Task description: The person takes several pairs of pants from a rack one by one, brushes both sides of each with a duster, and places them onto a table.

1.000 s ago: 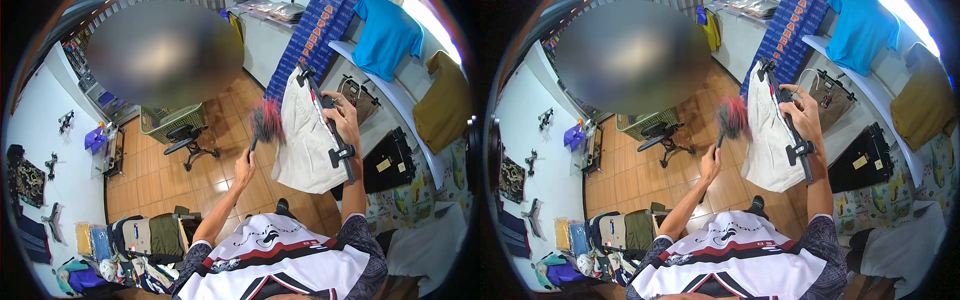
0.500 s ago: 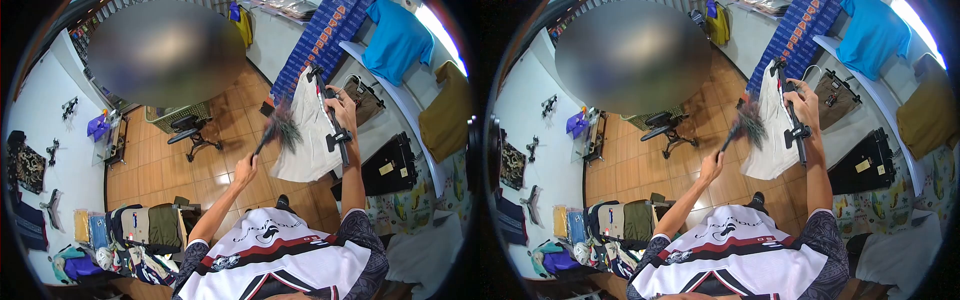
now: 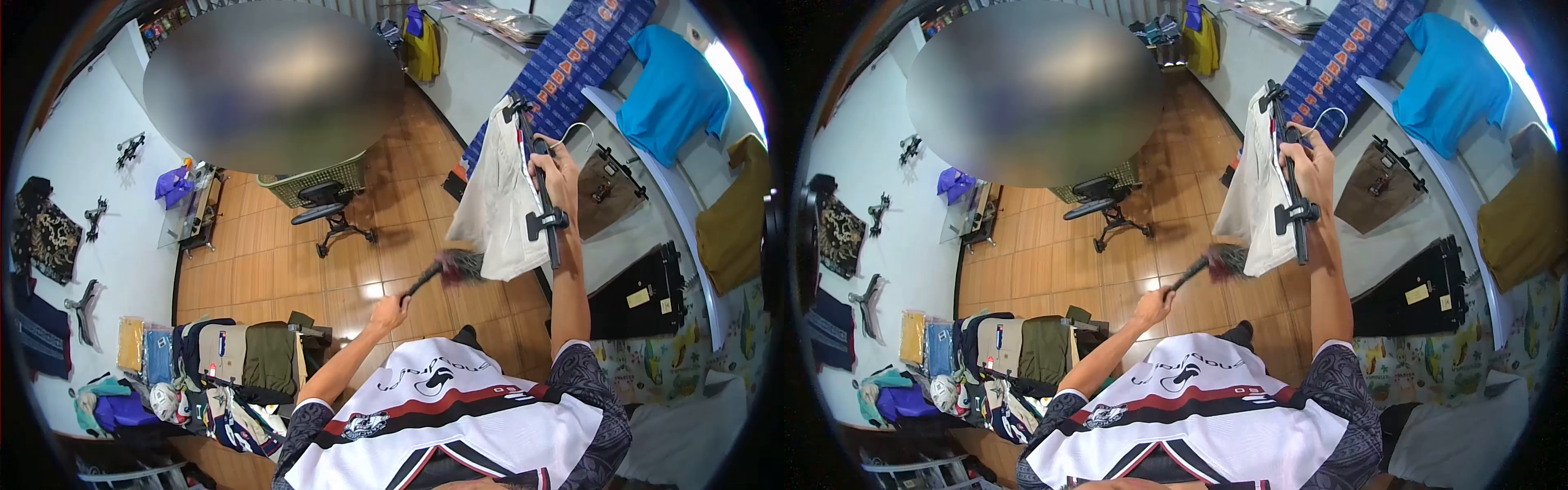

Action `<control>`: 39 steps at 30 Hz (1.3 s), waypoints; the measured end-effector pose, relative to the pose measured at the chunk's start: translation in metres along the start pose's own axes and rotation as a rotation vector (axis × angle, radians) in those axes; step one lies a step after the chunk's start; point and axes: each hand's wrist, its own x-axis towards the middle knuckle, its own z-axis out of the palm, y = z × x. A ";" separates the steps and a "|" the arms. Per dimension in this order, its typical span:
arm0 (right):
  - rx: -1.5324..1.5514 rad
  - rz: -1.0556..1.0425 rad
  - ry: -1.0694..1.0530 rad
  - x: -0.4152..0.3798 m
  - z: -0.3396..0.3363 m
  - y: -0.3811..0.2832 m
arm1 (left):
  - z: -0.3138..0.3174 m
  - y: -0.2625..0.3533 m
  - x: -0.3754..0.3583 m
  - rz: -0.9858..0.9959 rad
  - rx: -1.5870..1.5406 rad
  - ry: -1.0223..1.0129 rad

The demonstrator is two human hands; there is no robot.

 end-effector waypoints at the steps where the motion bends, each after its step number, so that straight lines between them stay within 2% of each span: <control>1: -0.004 -0.002 -0.035 0.002 0.004 0.005 | -0.013 0.003 -0.007 -0.060 -0.041 0.083; 4: 0.020 0.057 -0.167 -0.001 0.029 0.009 | -0.060 0.045 0.000 -0.062 -0.304 0.366; 7: 0.043 0.072 -0.337 -0.012 0.063 0.000 | -0.095 0.083 0.004 0.018 -0.508 0.531; 10: 0.087 0.077 -0.464 -0.026 0.091 -0.024 | -0.088 0.057 0.009 0.022 -0.287 0.434; 11: 0.103 0.074 -0.506 -0.028 0.100 -0.029 | -0.069 0.026 0.009 -0.028 -0.178 0.396; 14: 0.111 0.088 -0.597 -0.026 0.129 -0.028 | -0.044 -0.044 -0.025 -0.285 0.011 0.180; 16: 0.117 0.123 -0.677 -0.020 0.154 -0.019 | -0.029 -0.084 -0.055 -0.527 0.052 0.075; 19: 0.139 0.157 -0.847 -0.016 0.207 0.002 | -0.016 -0.122 -0.119 -0.770 -0.066 0.201; 22: 0.179 0.178 -1.025 -0.029 0.275 0.025 | -0.011 -0.128 -0.191 -0.983 -0.217 0.455; 26: 0.174 0.138 -1.218 -0.058 0.377 0.073 | 0.011 -0.119 -0.278 -1.172 -0.379 0.722; 28: 0.149 0.106 -1.283 -0.078 0.429 0.094 | 0.037 -0.113 -0.314 -1.199 -0.402 0.895; 30: 0.143 0.047 -1.323 -0.102 0.483 0.120 | 0.045 -0.099 -0.336 -1.248 -0.415 1.035; 31: 0.092 -0.014 -1.349 -0.113 0.509 0.129 | 0.034 -0.082 -0.343 -1.288 -0.528 1.053; 34: -0.048 -0.247 -1.360 -0.146 0.580 0.146 | 0.050 -0.081 -0.355 -1.340 -0.476 1.289; 36: -0.120 -0.289 -1.417 -0.170 0.626 0.152 | 0.048 -0.090 -0.363 -1.395 -0.493 1.329; 37: -0.120 -0.412 -1.403 -0.181 0.651 0.160 | 0.048 -0.095 -0.365 -1.401 -0.498 1.380; 39: -0.196 -0.410 -1.497 -0.201 0.701 0.172 | 0.046 -0.111 -0.372 -1.437 -0.554 1.441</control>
